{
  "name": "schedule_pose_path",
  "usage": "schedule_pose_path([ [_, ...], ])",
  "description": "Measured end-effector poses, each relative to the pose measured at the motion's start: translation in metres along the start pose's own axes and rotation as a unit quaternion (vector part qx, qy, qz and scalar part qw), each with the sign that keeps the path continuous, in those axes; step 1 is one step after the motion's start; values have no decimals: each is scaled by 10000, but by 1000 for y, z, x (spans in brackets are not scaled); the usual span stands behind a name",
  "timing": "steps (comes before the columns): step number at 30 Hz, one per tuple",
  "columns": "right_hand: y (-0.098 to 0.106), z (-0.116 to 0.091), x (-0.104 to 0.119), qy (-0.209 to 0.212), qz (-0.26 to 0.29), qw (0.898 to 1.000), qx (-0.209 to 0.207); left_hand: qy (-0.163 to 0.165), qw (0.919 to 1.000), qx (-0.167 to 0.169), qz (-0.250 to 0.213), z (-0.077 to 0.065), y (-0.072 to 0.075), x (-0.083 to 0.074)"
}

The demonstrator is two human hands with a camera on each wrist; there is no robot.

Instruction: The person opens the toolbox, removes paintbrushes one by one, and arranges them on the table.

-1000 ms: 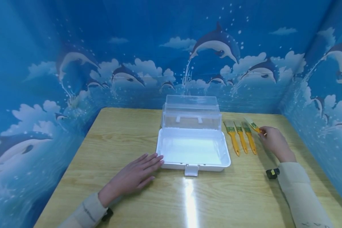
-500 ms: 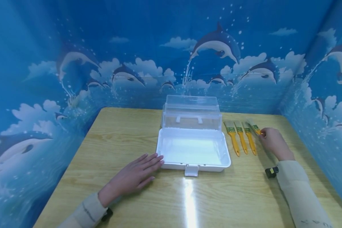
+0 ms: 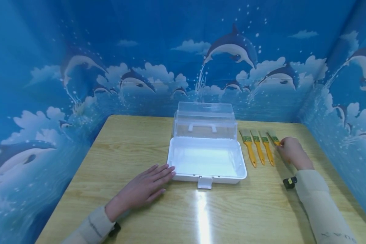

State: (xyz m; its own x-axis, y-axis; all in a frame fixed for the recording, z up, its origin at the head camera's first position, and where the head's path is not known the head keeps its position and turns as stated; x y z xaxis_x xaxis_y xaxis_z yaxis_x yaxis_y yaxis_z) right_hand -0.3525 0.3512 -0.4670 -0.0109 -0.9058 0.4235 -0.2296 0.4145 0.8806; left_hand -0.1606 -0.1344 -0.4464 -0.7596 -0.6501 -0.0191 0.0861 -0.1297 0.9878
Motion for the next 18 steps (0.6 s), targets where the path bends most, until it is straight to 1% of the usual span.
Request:
schedule_pose_path([
  [4,-2,1,-2,-41,11,9999,105,32,10000,59,-36,0,-1,0],
  [9,-1,3,-1,19,-96,9999,66,82,9998,157,-100,0,-3,1],
  [14,1,4,0,-11,-154,9999,24,71,9998,144,-66,1,-2,0],
  [18,0,4,-2,-97,-167,9998,69,48,9999,117,-31,1,-1,0],
])
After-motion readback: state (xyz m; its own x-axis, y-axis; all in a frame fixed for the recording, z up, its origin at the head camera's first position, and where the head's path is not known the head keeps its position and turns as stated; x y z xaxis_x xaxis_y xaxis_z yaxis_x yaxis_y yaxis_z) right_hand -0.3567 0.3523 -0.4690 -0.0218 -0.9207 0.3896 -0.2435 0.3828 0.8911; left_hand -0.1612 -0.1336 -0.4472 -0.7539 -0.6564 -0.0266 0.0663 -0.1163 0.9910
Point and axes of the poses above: each hand's wrist, its own z-axis towards the middle knuckle, its own y-axis out of the back of the hand, x = y × z, the point moved 10 cm from there along z, towards the middle knuckle
